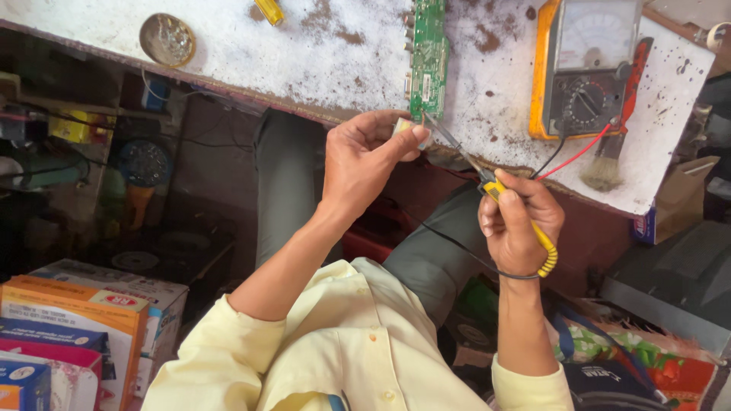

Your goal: The person uses a soldering iron and solder wire to attach components to a green circuit board. They hold the board with one hand and apply heat and solder with the other, occasionally using pliers to adjust parts.

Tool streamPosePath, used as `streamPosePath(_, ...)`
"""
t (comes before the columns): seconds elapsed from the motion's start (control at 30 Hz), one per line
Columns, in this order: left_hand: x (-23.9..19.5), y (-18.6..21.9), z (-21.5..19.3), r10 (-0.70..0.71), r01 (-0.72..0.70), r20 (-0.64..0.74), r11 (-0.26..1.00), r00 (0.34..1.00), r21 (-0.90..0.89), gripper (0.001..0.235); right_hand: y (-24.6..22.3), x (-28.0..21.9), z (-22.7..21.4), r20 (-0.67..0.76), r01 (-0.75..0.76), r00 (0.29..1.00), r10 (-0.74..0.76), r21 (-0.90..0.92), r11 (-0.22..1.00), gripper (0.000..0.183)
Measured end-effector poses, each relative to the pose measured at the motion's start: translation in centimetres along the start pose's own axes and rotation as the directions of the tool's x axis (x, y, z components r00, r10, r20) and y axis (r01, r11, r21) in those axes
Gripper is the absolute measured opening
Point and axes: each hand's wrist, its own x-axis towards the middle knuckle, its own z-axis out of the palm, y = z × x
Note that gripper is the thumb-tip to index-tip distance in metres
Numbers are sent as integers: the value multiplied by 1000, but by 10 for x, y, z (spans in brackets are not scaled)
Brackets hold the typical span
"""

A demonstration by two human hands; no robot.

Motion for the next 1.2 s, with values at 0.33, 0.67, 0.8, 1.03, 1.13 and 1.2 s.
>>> streamPosePath(0.33,-86,46,-242,-43,434,-460,417,887,798,23,-53,-39,-52,11,76,995,-101,571,817,27)
streamPosePath(0.67,-67,-48,-202,172,-19,-301,892,938,451,16,-37,-53,-25,-170,273,957,-236,242,931,29)
streamPosePath(0.8,-39,-30,-127,213,-200,-103,971,972,130,30,-32,-46,-18,-161,255,960,-228,170,952,27)
streamPosePath(1.03,-27,-21,-14,189,-180,59,975,980,-127,33,-16,-39,-7,-118,156,983,-142,119,981,28)
streamPosePath(1.13,-19,-23,2,204,-198,65,976,977,-87,32,-14,-35,-8,-101,148,985,-139,98,984,29)
streamPosePath(1.2,-18,-24,7,200,-195,50,977,979,-86,31,-13,-34,-10,-94,141,987,-133,88,986,30)
